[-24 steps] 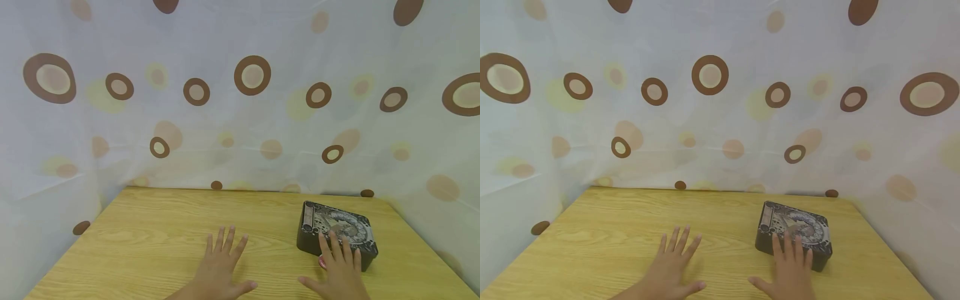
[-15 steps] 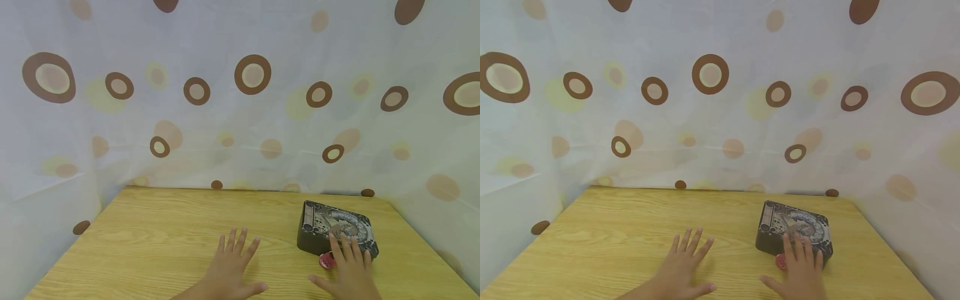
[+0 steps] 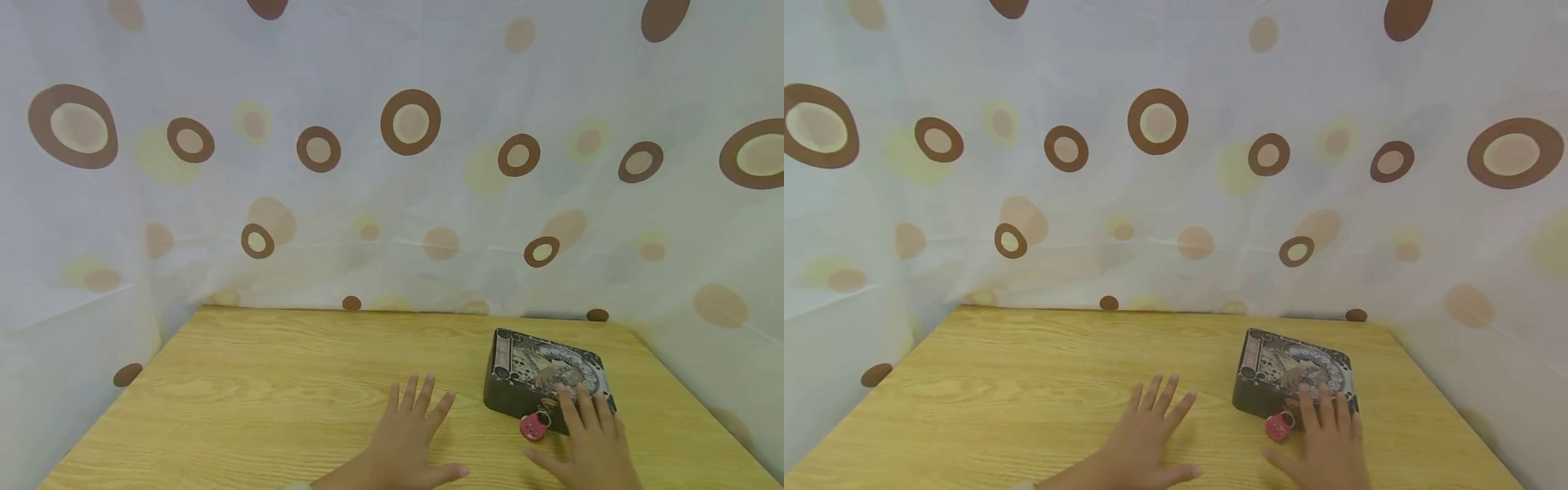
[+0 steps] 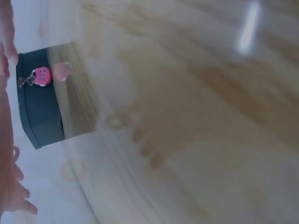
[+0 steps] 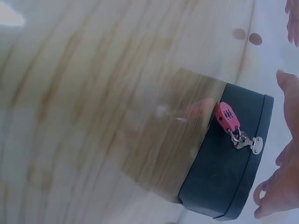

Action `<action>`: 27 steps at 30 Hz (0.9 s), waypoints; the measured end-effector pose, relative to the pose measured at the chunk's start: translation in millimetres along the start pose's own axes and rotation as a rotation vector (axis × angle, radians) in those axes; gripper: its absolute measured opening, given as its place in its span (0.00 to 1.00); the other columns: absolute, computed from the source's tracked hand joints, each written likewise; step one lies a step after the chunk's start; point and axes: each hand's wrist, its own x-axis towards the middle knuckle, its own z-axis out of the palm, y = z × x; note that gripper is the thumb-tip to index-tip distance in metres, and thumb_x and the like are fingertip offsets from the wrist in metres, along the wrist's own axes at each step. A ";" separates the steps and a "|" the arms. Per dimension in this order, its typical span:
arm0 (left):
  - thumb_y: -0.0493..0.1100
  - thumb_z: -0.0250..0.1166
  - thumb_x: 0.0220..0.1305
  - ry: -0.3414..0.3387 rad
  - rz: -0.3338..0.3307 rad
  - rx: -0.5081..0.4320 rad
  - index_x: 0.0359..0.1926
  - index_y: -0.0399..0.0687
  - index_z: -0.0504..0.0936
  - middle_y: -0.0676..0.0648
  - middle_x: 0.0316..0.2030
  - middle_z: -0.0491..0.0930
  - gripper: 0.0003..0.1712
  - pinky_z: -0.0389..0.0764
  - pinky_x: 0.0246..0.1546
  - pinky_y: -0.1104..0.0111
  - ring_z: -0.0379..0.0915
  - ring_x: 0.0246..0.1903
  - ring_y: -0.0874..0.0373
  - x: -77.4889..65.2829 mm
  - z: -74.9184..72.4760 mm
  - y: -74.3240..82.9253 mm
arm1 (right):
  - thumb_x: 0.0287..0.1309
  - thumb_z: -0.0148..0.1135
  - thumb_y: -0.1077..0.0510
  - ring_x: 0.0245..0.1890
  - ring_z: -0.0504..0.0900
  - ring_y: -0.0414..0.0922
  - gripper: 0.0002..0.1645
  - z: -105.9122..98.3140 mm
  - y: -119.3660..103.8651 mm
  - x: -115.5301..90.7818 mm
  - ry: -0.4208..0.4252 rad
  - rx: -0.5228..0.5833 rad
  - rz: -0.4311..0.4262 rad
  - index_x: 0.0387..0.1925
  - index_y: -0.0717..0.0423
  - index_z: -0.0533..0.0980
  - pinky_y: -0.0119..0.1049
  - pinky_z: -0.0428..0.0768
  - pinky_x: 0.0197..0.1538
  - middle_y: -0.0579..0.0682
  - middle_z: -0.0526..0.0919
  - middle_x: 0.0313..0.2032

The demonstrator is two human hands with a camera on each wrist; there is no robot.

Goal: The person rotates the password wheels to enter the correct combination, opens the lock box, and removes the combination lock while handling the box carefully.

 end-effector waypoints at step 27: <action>0.77 0.39 0.58 -0.063 0.089 0.215 0.72 0.61 0.43 0.44 0.72 0.47 0.48 0.55 0.68 0.54 0.43 0.71 0.48 71.5 6.0 40.9 | 0.42 0.61 0.27 0.61 0.52 0.74 0.63 0.2 21.0 7.3 -0.080 0.079 0.029 0.65 0.71 0.55 0.75 0.53 0.54 0.79 0.55 0.62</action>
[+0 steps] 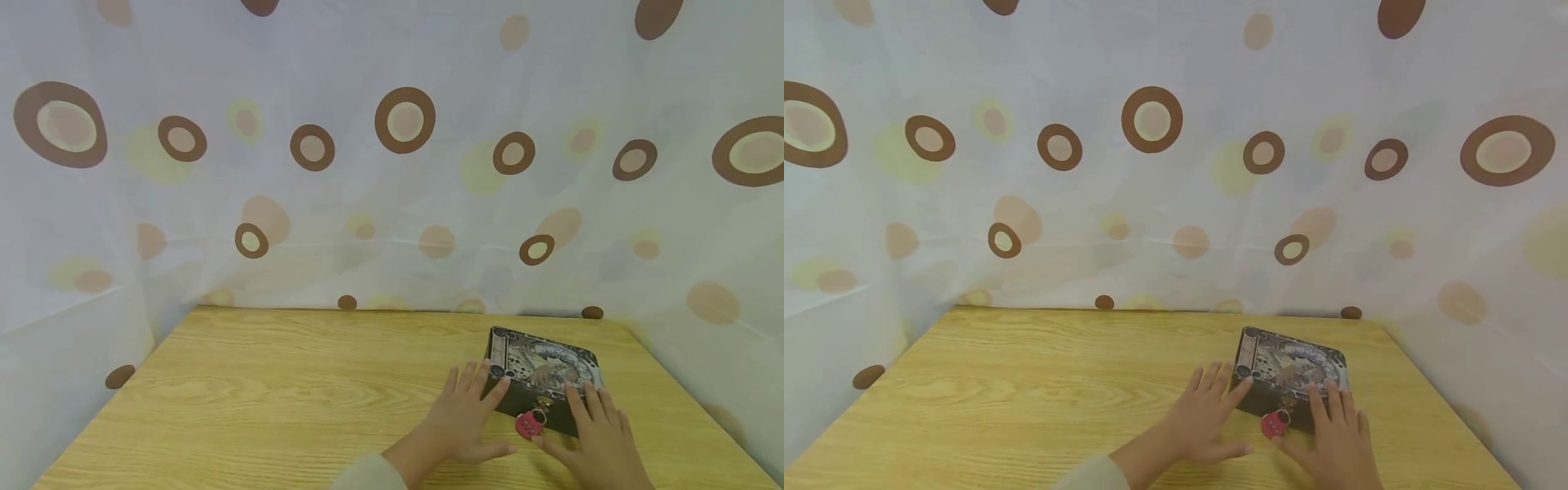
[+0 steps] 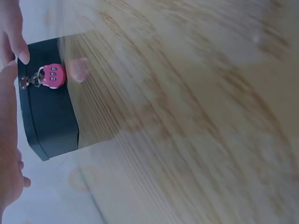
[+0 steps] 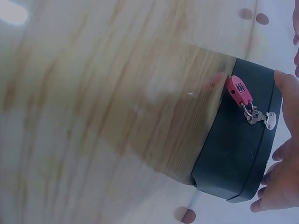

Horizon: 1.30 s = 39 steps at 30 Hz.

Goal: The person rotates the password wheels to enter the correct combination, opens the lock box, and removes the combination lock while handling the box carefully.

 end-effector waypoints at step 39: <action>0.79 0.32 0.56 -0.126 -0.061 0.144 0.72 0.64 0.41 0.52 0.73 0.43 0.48 0.55 0.69 0.58 0.39 0.72 0.56 28.9 8.4 21.0 | 0.43 0.65 0.34 0.60 0.56 0.73 0.59 4.0 4.4 2.6 -0.002 -0.035 -0.069 0.63 0.74 0.58 0.71 0.55 0.56 0.76 0.58 0.62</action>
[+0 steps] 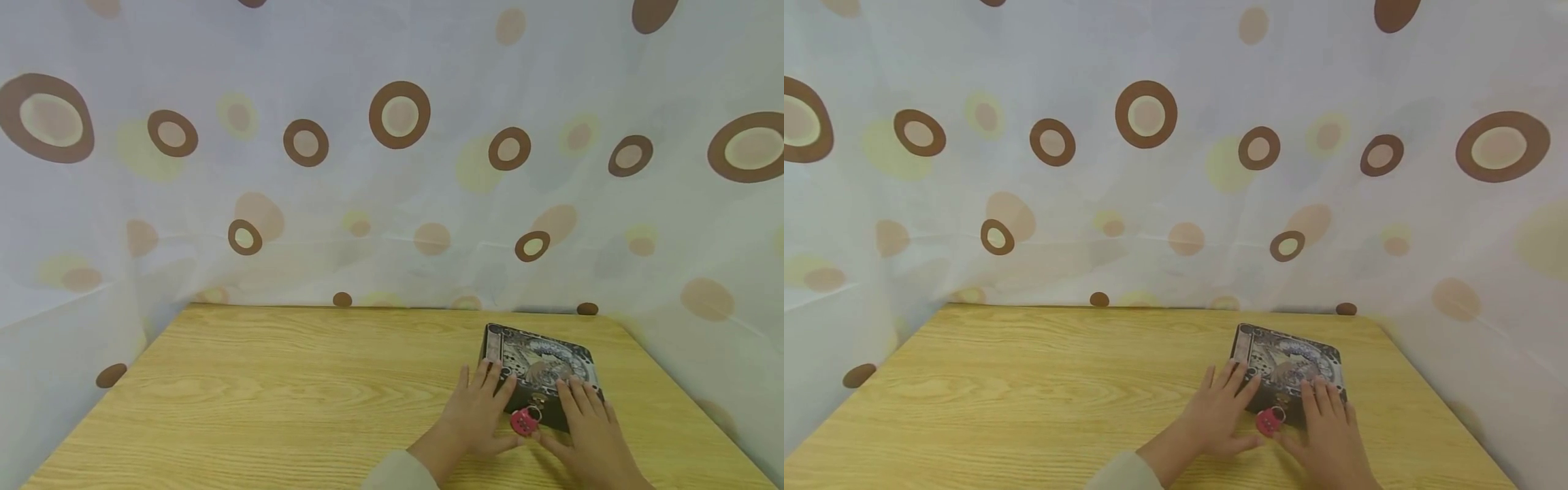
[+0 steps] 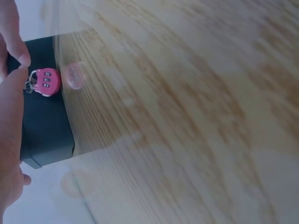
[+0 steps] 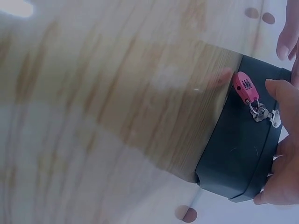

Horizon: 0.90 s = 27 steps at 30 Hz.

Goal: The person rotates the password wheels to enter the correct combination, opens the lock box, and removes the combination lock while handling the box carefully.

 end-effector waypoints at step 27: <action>0.77 0.38 0.57 0.031 -0.022 -0.053 0.72 0.64 0.41 0.53 0.73 0.44 0.47 0.57 0.68 0.56 0.38 0.72 0.56 -9.8 10.7 -12.8 | 0.45 0.65 0.36 0.61 0.57 0.72 0.56 3.8 -14.8 2.8 0.025 0.016 -0.038 0.64 0.71 0.57 0.72 0.57 0.56 0.75 0.57 0.63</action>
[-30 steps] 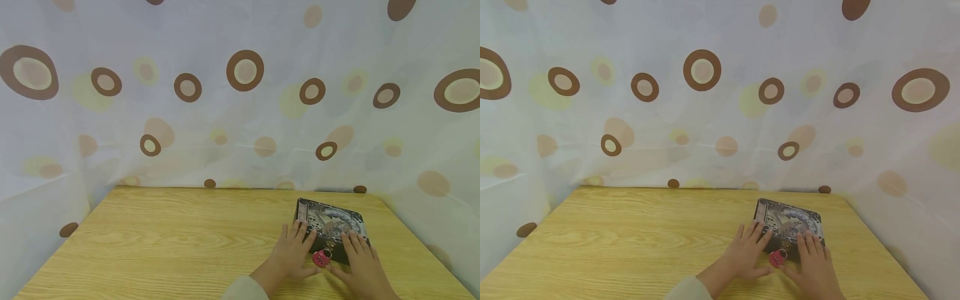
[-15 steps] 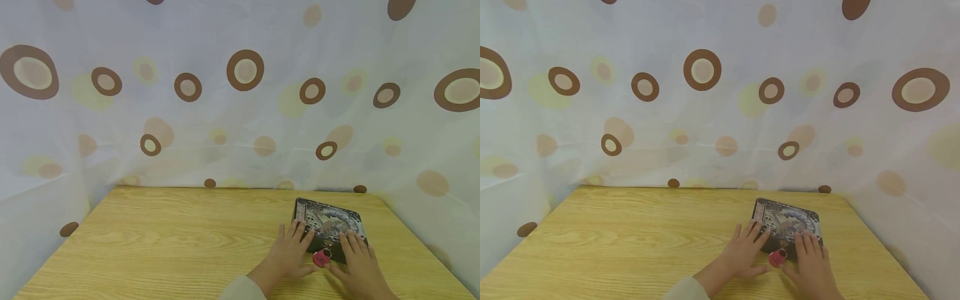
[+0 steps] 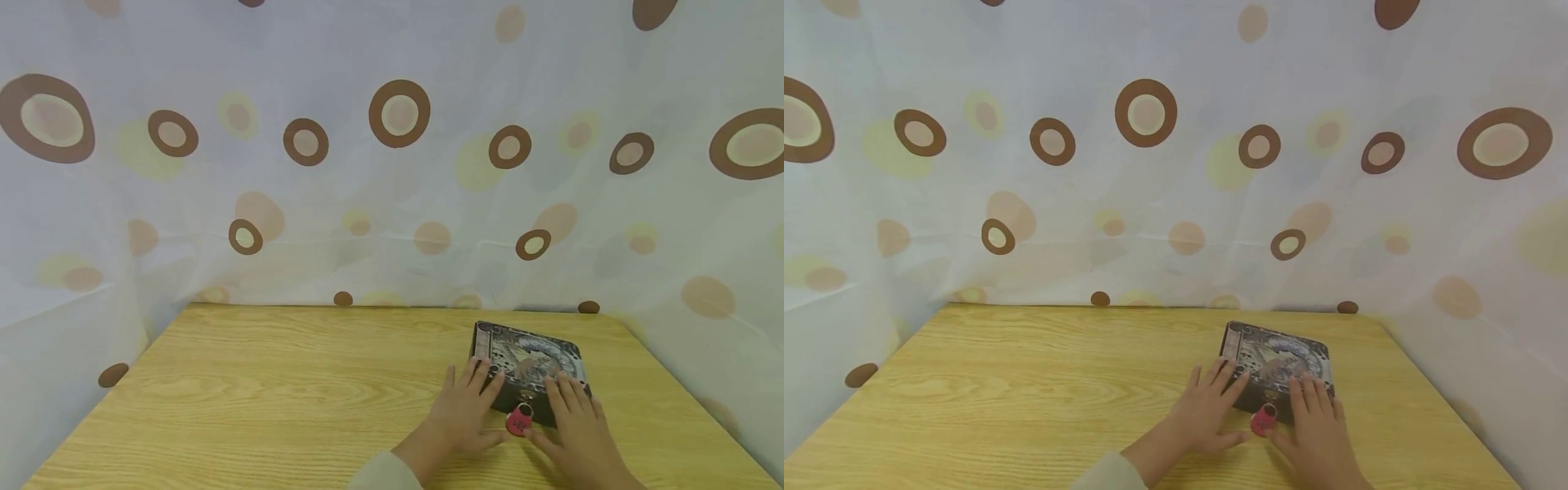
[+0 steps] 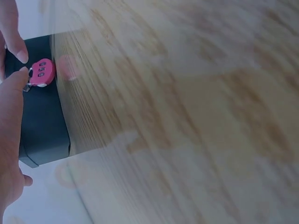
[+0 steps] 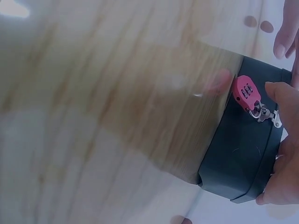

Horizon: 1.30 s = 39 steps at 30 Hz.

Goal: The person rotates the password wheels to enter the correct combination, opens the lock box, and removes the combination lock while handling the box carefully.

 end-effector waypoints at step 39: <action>0.73 0.43 0.60 0.031 -0.003 -0.076 0.72 0.57 0.46 0.49 0.72 0.47 0.46 0.57 0.67 0.53 0.42 0.72 0.53 -25.0 -0.5 -26.7 | 0.45 0.66 0.37 0.63 0.57 0.70 0.55 4.0 -29.8 8.6 0.028 0.011 -0.056 0.64 0.69 0.58 0.70 0.58 0.57 0.72 0.59 0.63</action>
